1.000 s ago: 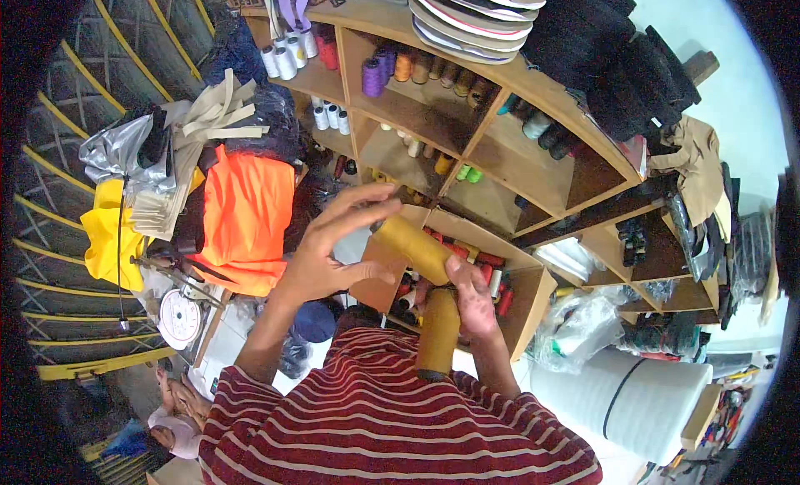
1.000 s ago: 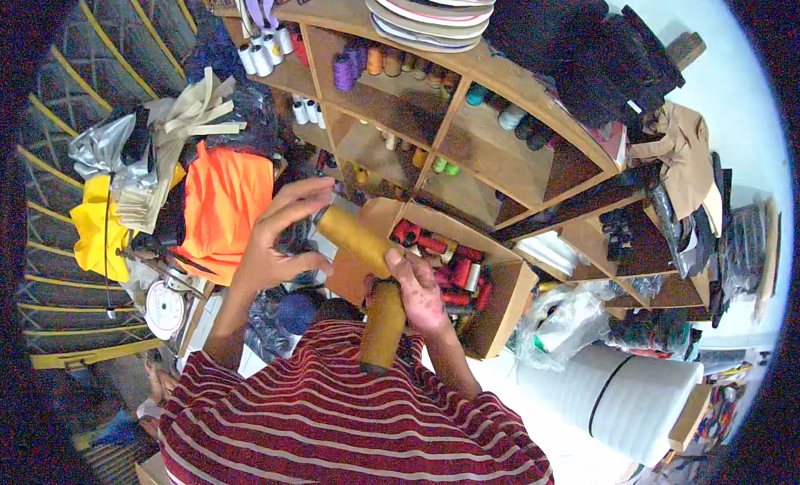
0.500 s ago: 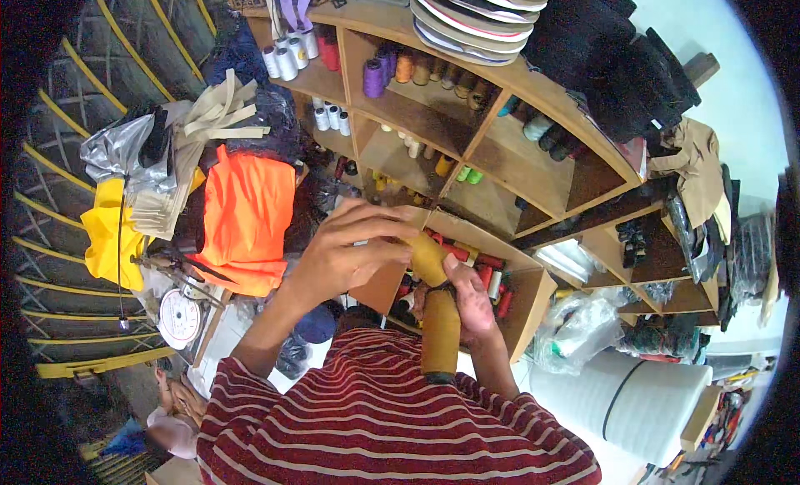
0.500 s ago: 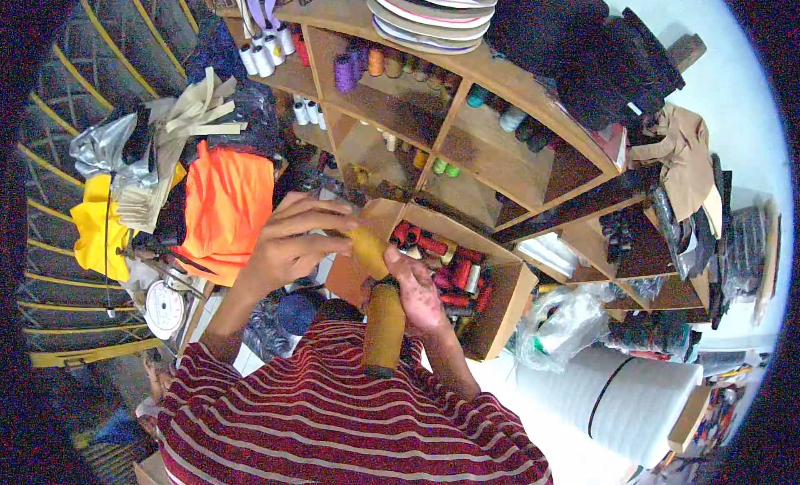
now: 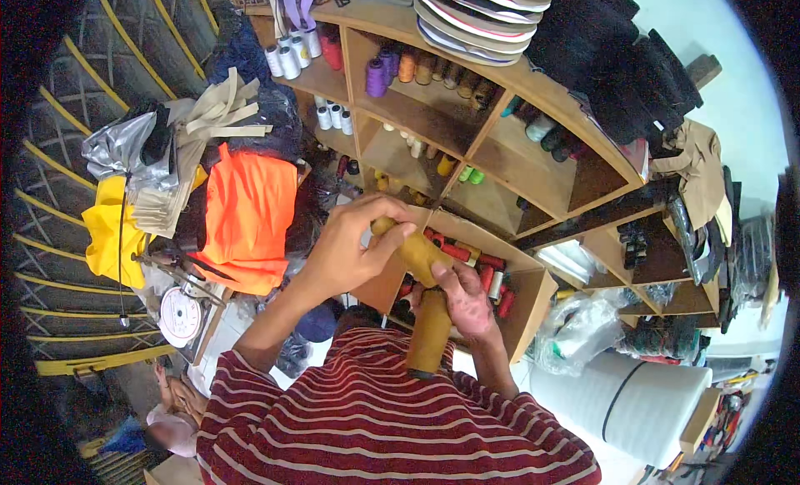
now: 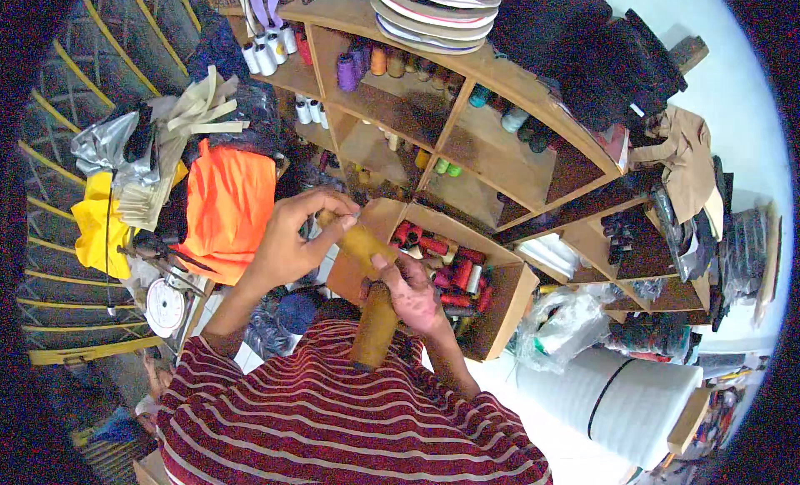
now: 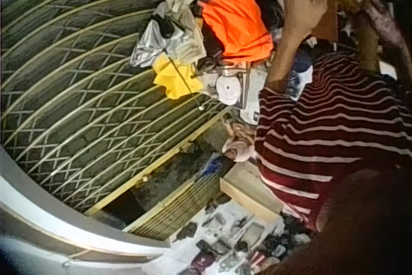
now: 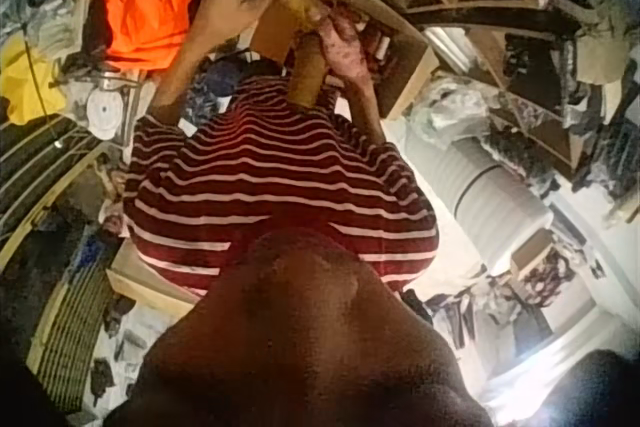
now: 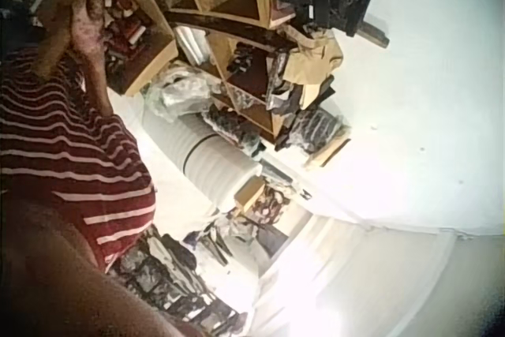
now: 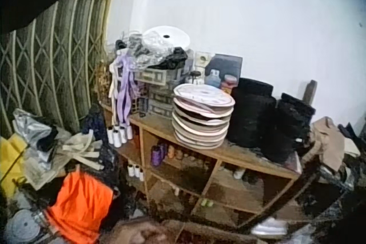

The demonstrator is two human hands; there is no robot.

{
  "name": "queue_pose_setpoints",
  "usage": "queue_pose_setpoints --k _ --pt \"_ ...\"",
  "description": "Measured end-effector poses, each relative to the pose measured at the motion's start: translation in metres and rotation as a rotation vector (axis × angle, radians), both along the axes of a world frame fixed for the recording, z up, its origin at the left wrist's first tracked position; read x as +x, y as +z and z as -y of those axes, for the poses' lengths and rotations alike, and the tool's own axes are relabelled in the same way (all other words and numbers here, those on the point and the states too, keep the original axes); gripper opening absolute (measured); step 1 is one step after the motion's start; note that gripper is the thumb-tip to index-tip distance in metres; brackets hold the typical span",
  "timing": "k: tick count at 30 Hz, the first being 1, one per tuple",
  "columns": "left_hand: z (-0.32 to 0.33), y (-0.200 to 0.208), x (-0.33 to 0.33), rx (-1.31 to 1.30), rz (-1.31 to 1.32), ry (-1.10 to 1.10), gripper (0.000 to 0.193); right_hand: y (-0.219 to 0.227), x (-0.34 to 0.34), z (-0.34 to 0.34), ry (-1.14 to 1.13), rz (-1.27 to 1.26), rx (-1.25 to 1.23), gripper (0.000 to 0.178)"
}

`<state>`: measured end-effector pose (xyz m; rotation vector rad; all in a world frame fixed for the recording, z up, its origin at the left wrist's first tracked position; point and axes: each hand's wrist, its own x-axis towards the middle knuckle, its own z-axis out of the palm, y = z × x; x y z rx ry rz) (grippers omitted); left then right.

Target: The person sorts through a cardboard box of thread spools, picking up white, yellow, and light blue spools one by one. They pull thread from each spool to check it, then place the spools onto a wooden shelf. The person repeats this process for several spools throughout the clip.

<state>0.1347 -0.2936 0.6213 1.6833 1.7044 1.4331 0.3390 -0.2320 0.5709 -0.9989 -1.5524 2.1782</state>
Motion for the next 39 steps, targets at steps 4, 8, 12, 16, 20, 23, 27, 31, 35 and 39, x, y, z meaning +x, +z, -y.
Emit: queue_pose_setpoints --k 4,8,12,16,20,23,27,31,35,39 --pt "-0.002 -0.007 -0.007 -0.160 -0.017 0.006 0.012 0.006 -0.002 0.001 0.057 0.050 0.152 0.044" --pt "-0.007 -0.003 -0.014 -0.313 0.062 -0.060 0.013 -0.029 0.006 0.006 0.053 0.151 0.589 0.047" --pt "-0.009 -0.011 -0.029 -0.421 0.147 -0.179 0.016 -0.015 0.008 0.008 0.064 0.170 0.669 0.053" --pt "-0.012 -0.019 -0.039 -0.491 0.240 -0.294 0.017 -0.027 0.007 0.015 -0.048 0.242 0.866 0.056" --pt "-0.013 -0.011 -0.045 -0.556 0.307 -0.378 0.019 -0.017 0.000 0.016 -0.055 0.062 0.936 0.039" --pt "-0.015 -0.012 -0.054 -0.616 0.370 -0.469 0.014 -0.009 -0.001 0.017 0.000 0.047 0.912 0.040" --pt "-0.013 -0.033 -0.064 -0.555 0.592 -0.549 0.018 -0.004 -0.002 0.019 -0.025 0.016 0.832 0.045" --pt "-0.001 -0.008 -0.055 -0.679 0.606 -0.498 0.032 -0.003 0.000 0.013 -0.151 -0.184 0.206 0.043" --pt "0.009 -0.035 -0.038 -0.414 0.667 -0.465 0.040 -0.024 -0.003 0.006 -0.341 -0.154 0.261 0.047" --pt "0.024 -0.037 -0.007 -0.374 0.544 -0.418 0.047 -0.019 -0.014 0.009 -0.574 -0.241 -0.168 0.046"
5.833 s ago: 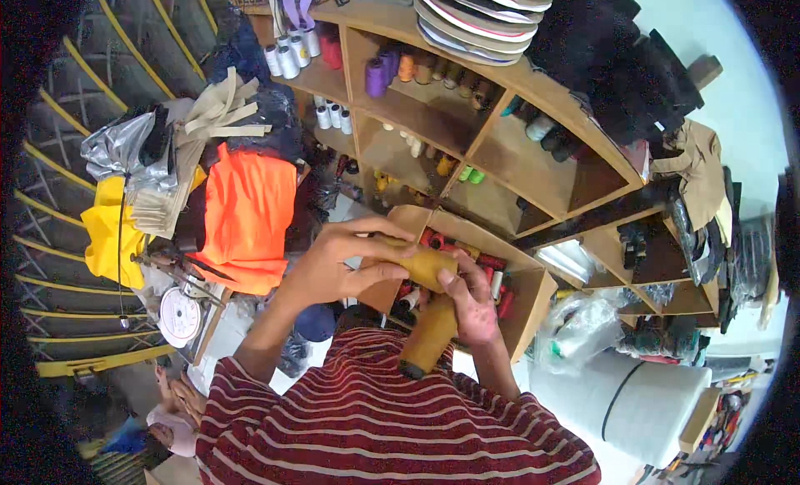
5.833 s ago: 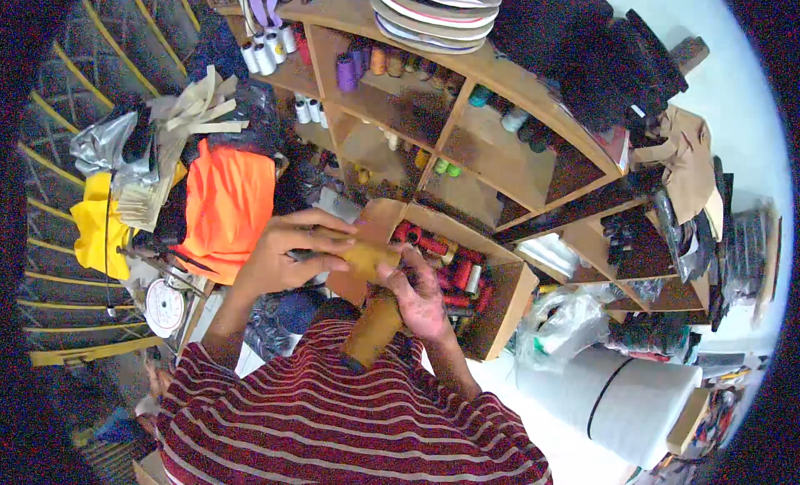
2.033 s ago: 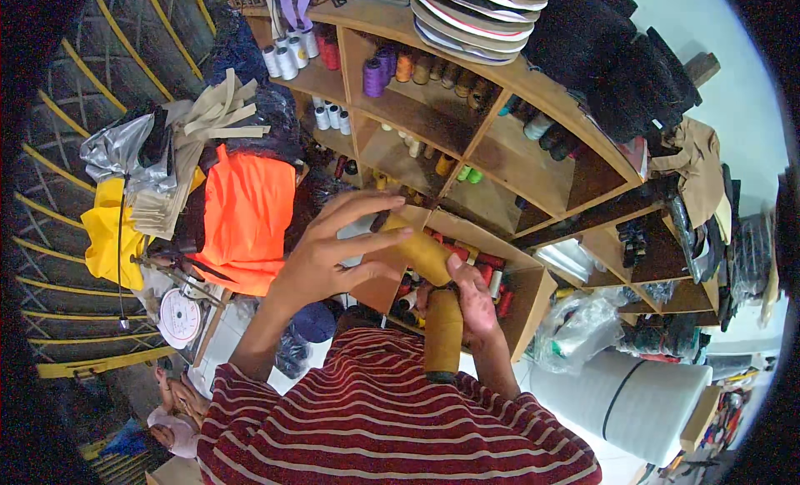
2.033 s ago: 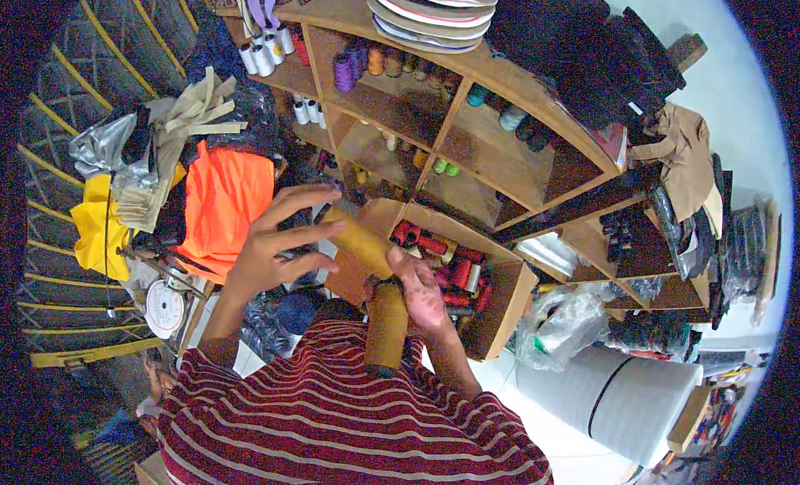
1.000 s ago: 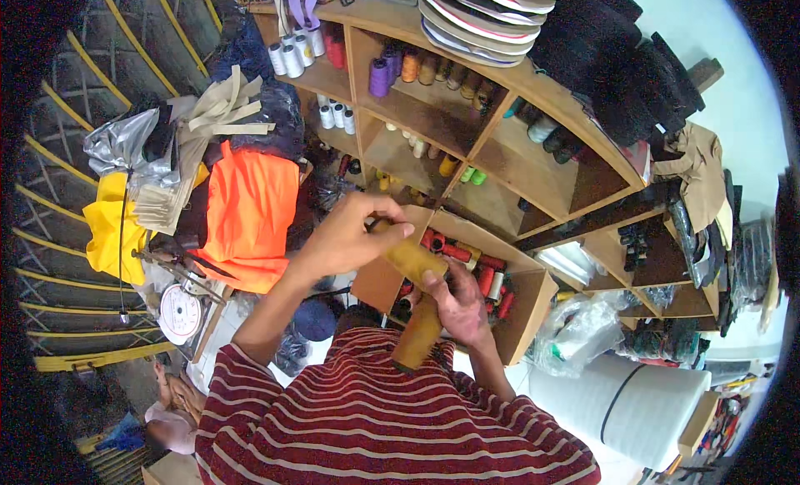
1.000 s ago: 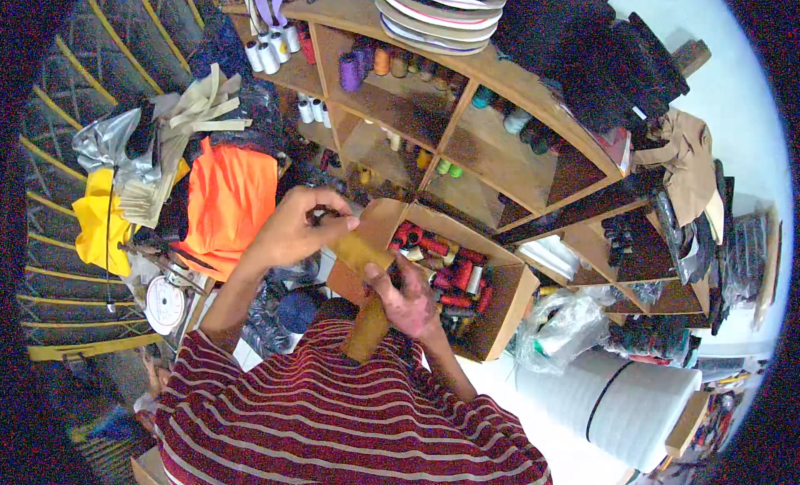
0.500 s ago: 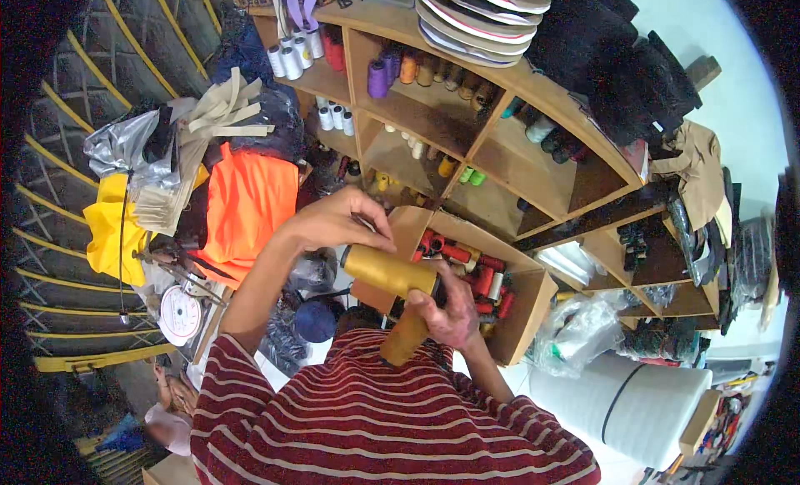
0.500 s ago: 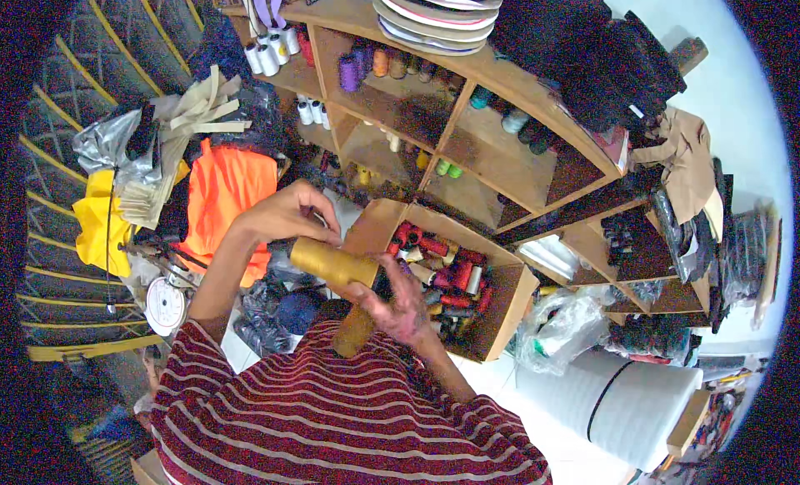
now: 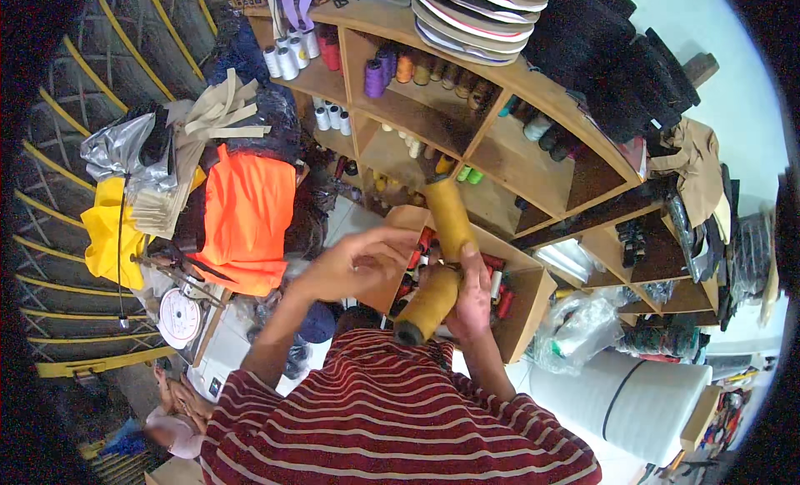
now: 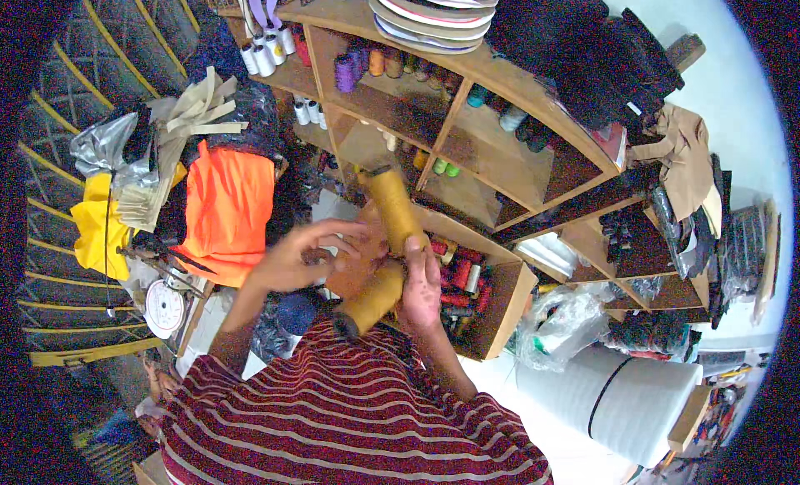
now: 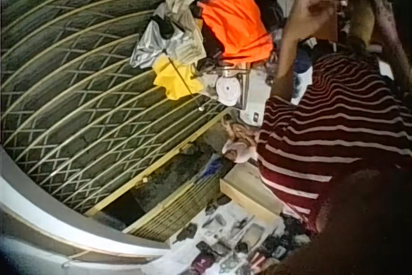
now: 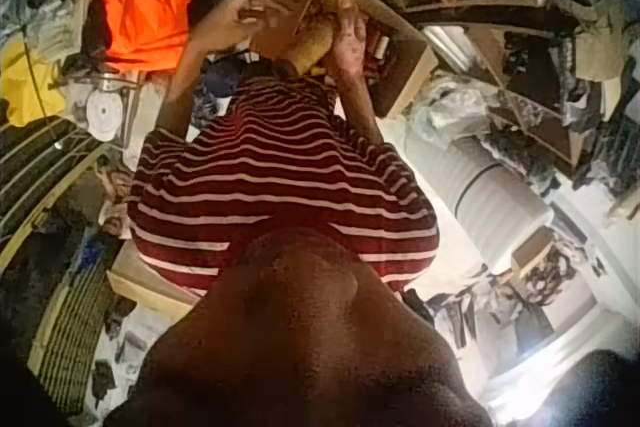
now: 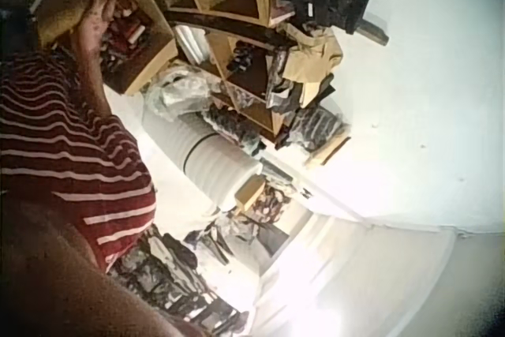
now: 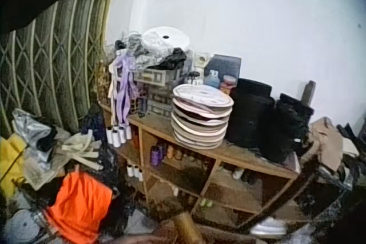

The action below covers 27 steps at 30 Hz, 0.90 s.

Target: The person sorts through a cardboard box of thread spools, picking up white, yellow, and light blue spools one by one. They pull thread from each spool to check it, then place the spools onto a wooden shelf. The person repeats this process for several spools throughout the clip.

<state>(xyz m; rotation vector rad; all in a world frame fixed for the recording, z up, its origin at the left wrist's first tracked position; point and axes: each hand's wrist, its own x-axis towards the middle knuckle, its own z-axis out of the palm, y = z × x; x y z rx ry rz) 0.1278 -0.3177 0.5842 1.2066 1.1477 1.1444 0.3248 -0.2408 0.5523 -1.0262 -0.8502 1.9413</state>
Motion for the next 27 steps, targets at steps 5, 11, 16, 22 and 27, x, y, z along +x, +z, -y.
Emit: queue_pose_setpoints --k 5,11,16,22,27 --pt "0.005 0.018 0.022 0.265 -0.352 0.286 0.039 -0.001 0.004 -0.005 0.098 0.103 0.178 0.054" --pt "-0.005 0.060 0.004 0.601 -0.751 0.369 0.028 -0.001 0.009 0.001 0.259 0.534 0.544 0.064" --pt "-0.021 0.054 0.006 0.408 -0.657 0.046 0.024 0.006 0.010 -0.005 0.483 0.396 0.574 0.050" --pt "-0.023 0.045 0.008 0.548 -0.670 0.001 0.019 0.012 0.009 0.001 0.417 0.372 0.663 0.037" --pt "-0.024 0.045 0.013 0.558 -0.781 0.071 0.015 0.022 0.004 0.001 0.475 0.360 0.601 0.042"
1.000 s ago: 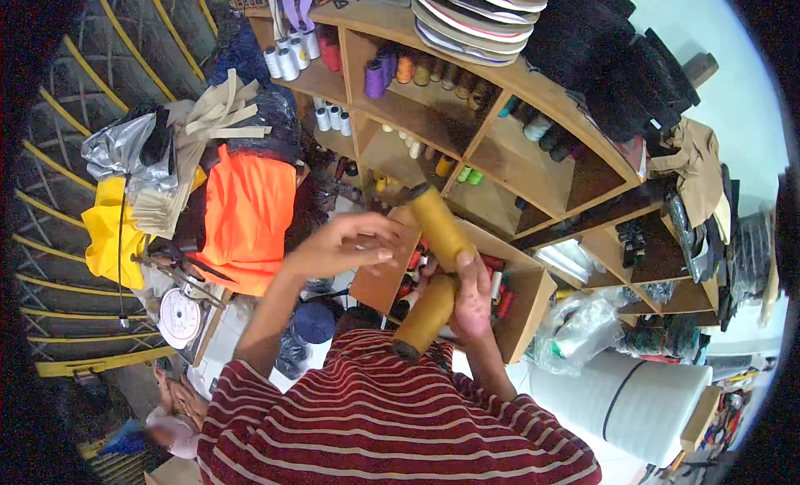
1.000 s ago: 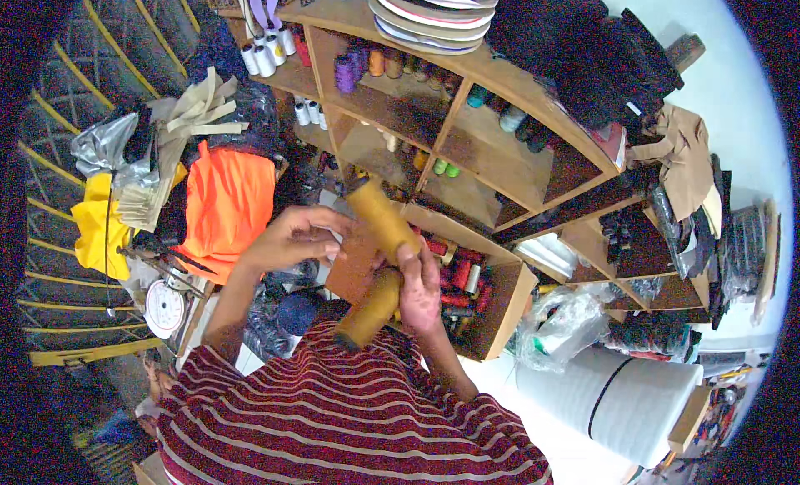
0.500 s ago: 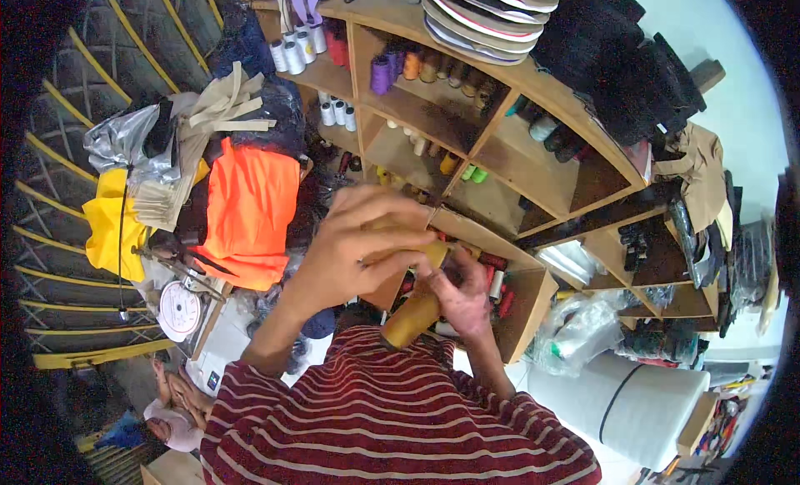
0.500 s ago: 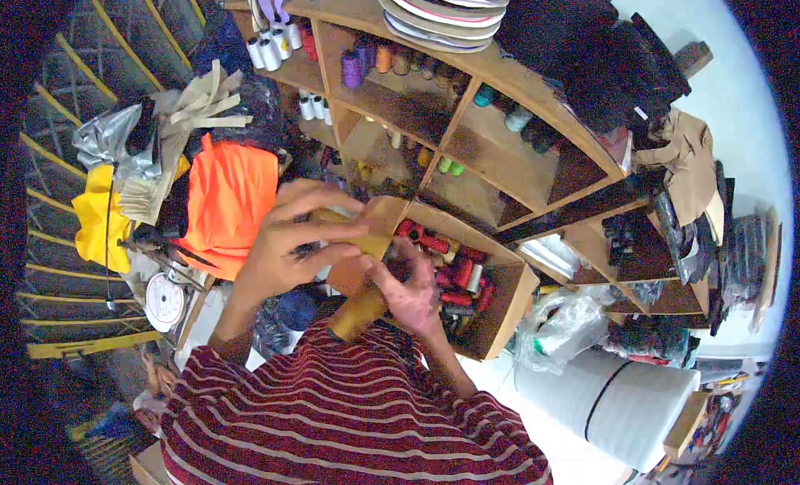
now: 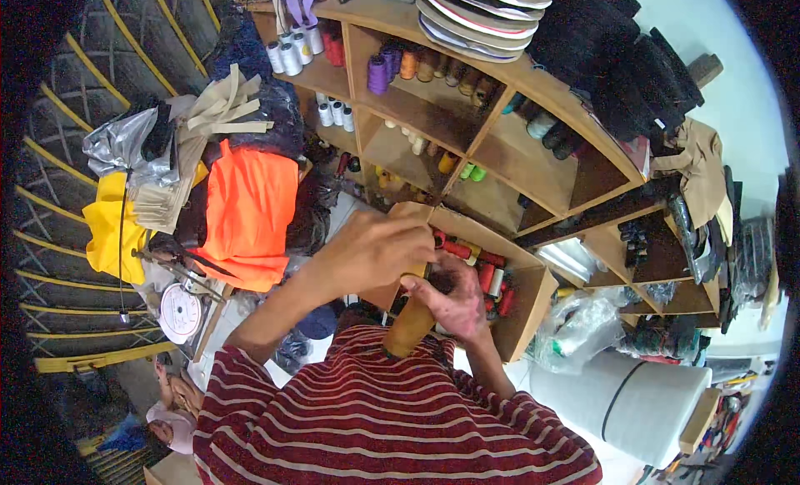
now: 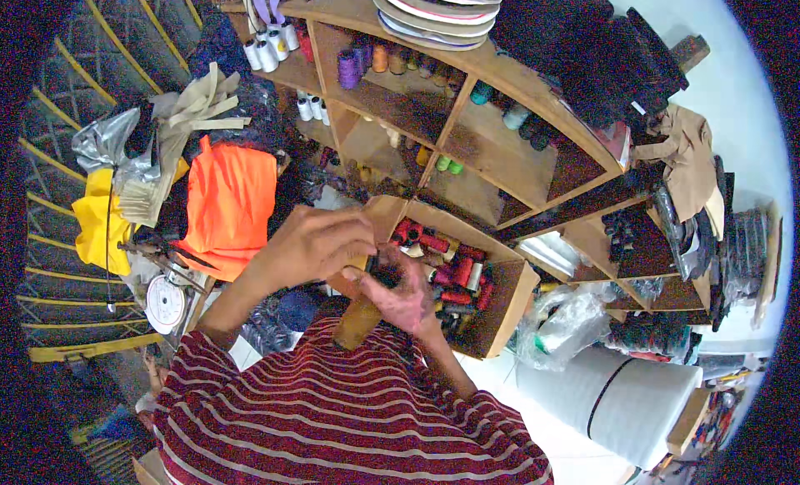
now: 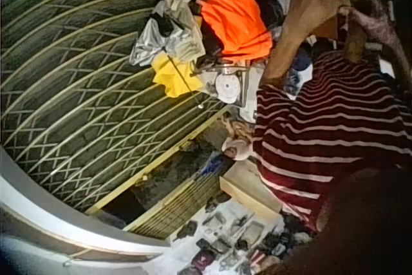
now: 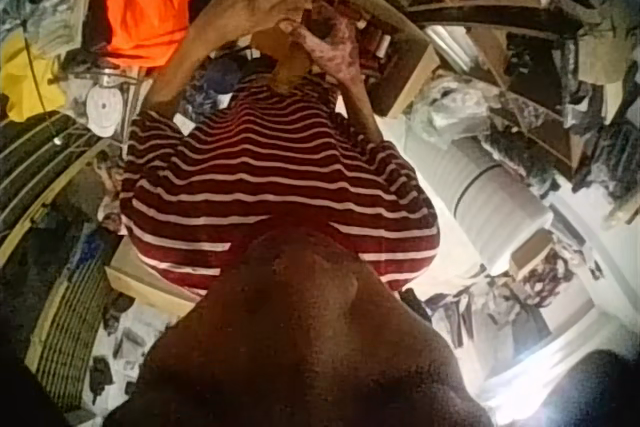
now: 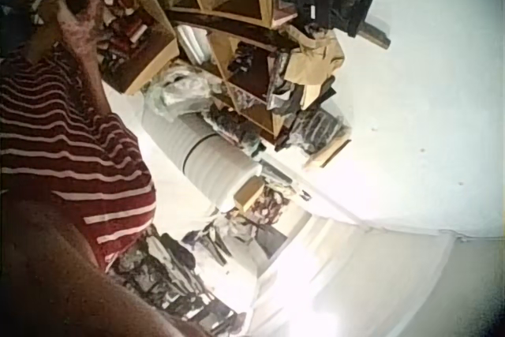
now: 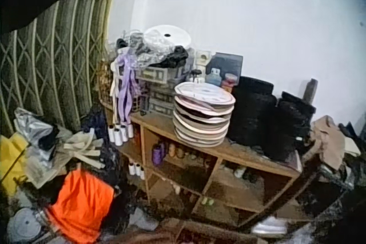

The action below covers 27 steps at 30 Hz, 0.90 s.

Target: The person sorts through a cardboard box of thread spools, picking up white, yellow, and light blue spools one by one. They pull thread from each spool to check it, then place the spools onto a wooden shelf. The person repeats this process for several spools throughout the clip.

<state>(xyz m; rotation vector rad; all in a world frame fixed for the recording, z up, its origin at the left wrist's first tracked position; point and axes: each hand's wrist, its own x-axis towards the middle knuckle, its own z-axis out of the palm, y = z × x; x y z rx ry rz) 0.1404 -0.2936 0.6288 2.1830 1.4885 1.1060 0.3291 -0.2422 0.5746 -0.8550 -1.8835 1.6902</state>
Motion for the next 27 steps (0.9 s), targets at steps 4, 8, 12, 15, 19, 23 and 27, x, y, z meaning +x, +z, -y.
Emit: queue_pose_setpoints --k 4,8,12,15,19,23,27 --pt "-0.013 -0.018 -0.018 -0.031 -0.024 0.074 0.018 0.004 -0.001 0.007 -0.002 0.147 0.253 0.043" --pt "-0.019 -0.019 -0.040 -0.220 0.081 0.130 0.030 0.009 0.000 0.006 0.018 0.157 0.295 0.043" --pt "-0.017 -0.022 -0.059 -0.388 0.313 0.149 0.035 0.007 0.003 0.006 0.034 0.038 0.208 0.047" --pt "-0.014 -0.043 -0.070 -0.439 0.536 0.155 0.017 0.011 0.003 0.005 0.046 -0.075 0.046 0.048" --pt "-0.001 -0.041 -0.055 -0.354 0.704 0.079 0.070 0.005 0.004 0.002 -0.056 -0.203 -0.147 0.042" --pt "0.009 -0.054 -0.037 -0.170 0.795 0.029 0.065 0.009 0.003 -0.001 -0.104 -0.255 -0.281 0.036" --pt "0.018 -0.038 -0.030 0.007 0.831 0.091 0.068 0.009 0.004 -0.003 -0.039 -0.277 -0.345 0.034"
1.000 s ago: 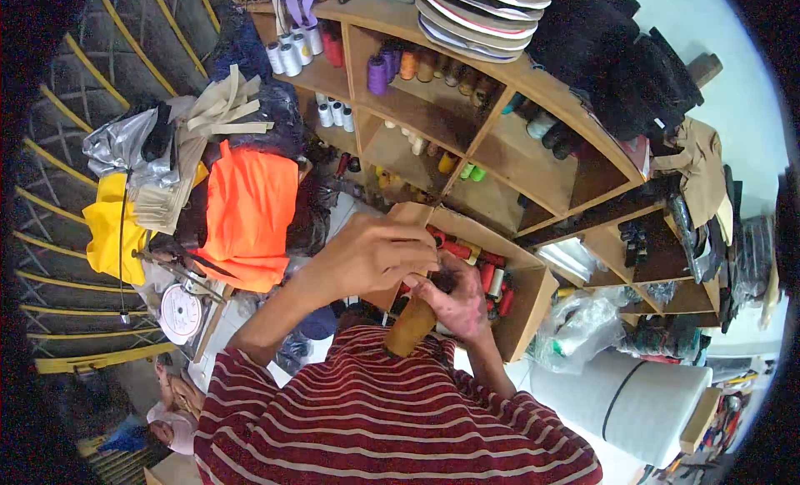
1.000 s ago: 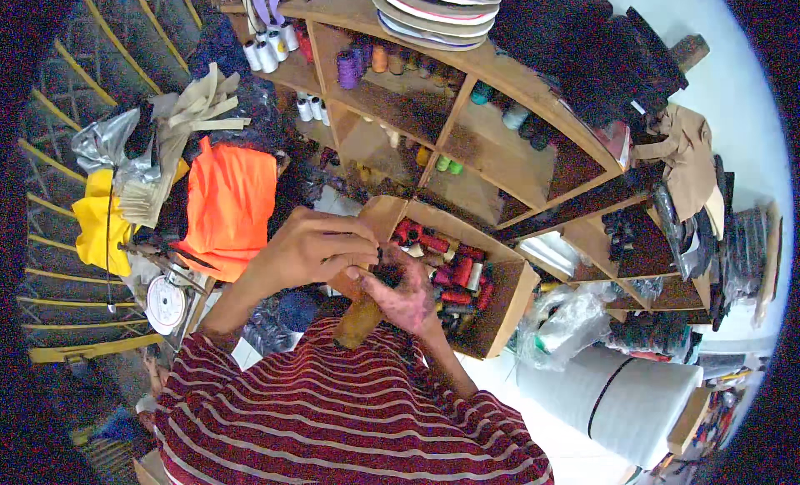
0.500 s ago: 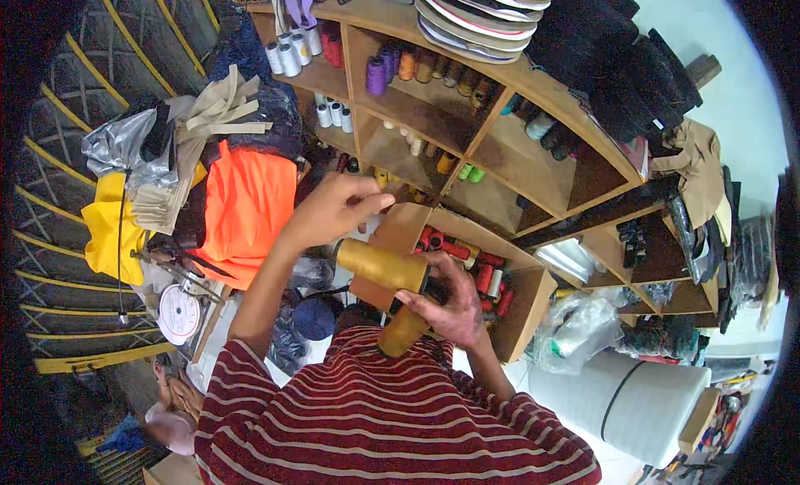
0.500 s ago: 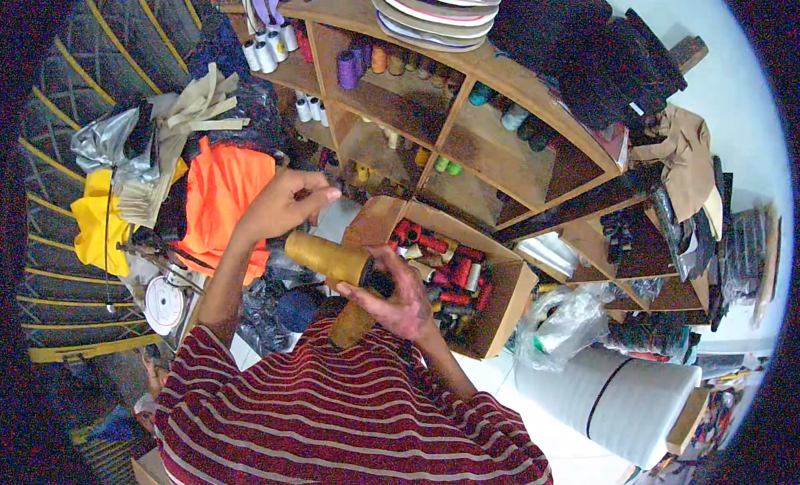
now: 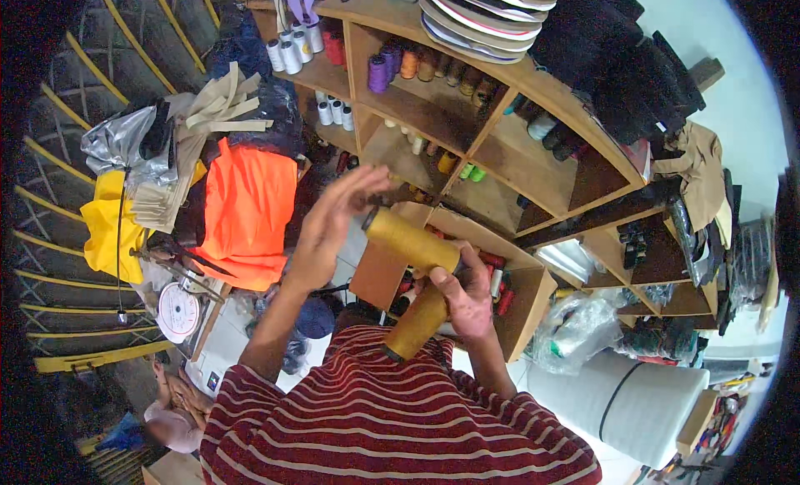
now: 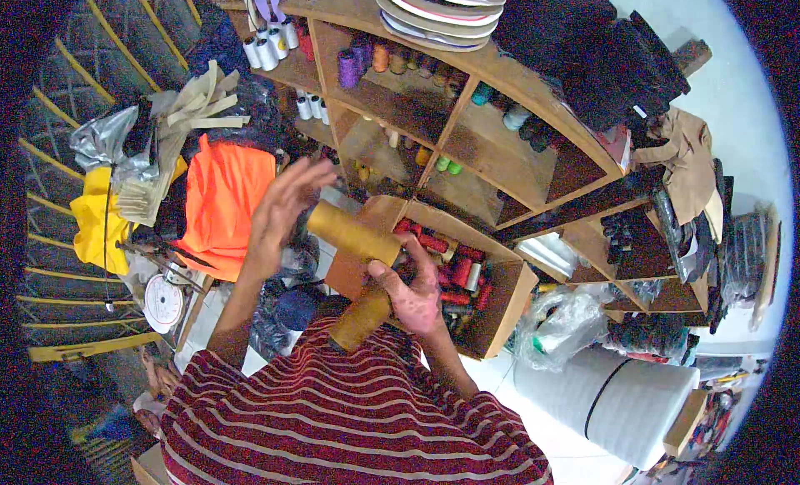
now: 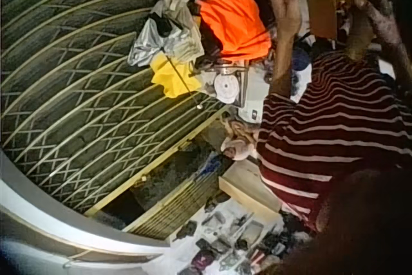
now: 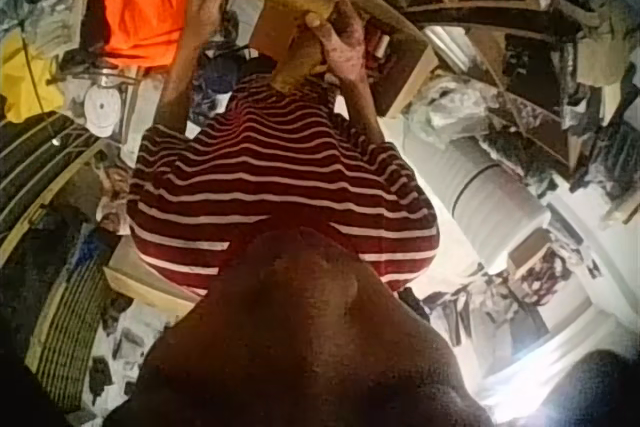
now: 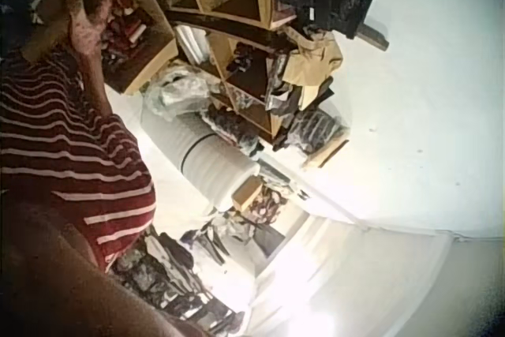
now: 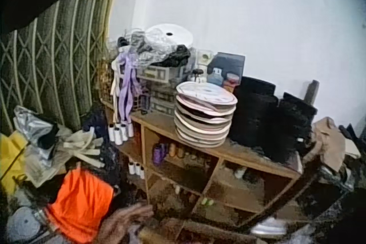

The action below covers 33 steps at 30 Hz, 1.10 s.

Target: The person sorts through a cardboard box of thread spools, picking up white, yellow, and light blue spools one by one. They pull thread from each spool to check it, then place the spools onto a wooden shelf. The person repeats this process for several spools throughout the clip.

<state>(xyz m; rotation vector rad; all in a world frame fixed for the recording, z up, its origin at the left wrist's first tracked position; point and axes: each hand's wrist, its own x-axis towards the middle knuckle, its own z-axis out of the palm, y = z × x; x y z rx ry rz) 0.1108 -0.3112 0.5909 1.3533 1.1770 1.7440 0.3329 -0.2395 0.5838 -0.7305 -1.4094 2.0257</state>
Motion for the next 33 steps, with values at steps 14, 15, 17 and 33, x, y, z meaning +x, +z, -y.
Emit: queue_pose_setpoints --k 14,15,17,33 --pt "0.012 0.028 0.003 0.023 -0.640 0.057 0.041 -0.005 0.003 -0.003 -0.019 0.009 -0.371 0.041" --pt "0.011 0.028 0.005 0.021 -0.629 0.083 0.037 -0.002 0.003 -0.002 -0.011 0.022 -0.392 0.042" --pt "0.008 0.028 0.004 0.042 -0.647 0.070 0.041 -0.003 0.004 -0.003 -0.005 0.029 -0.418 0.043" --pt "0.002 0.022 0.004 -0.308 -0.329 0.124 0.010 0.004 0.011 0.000 -0.022 0.267 0.726 0.048"
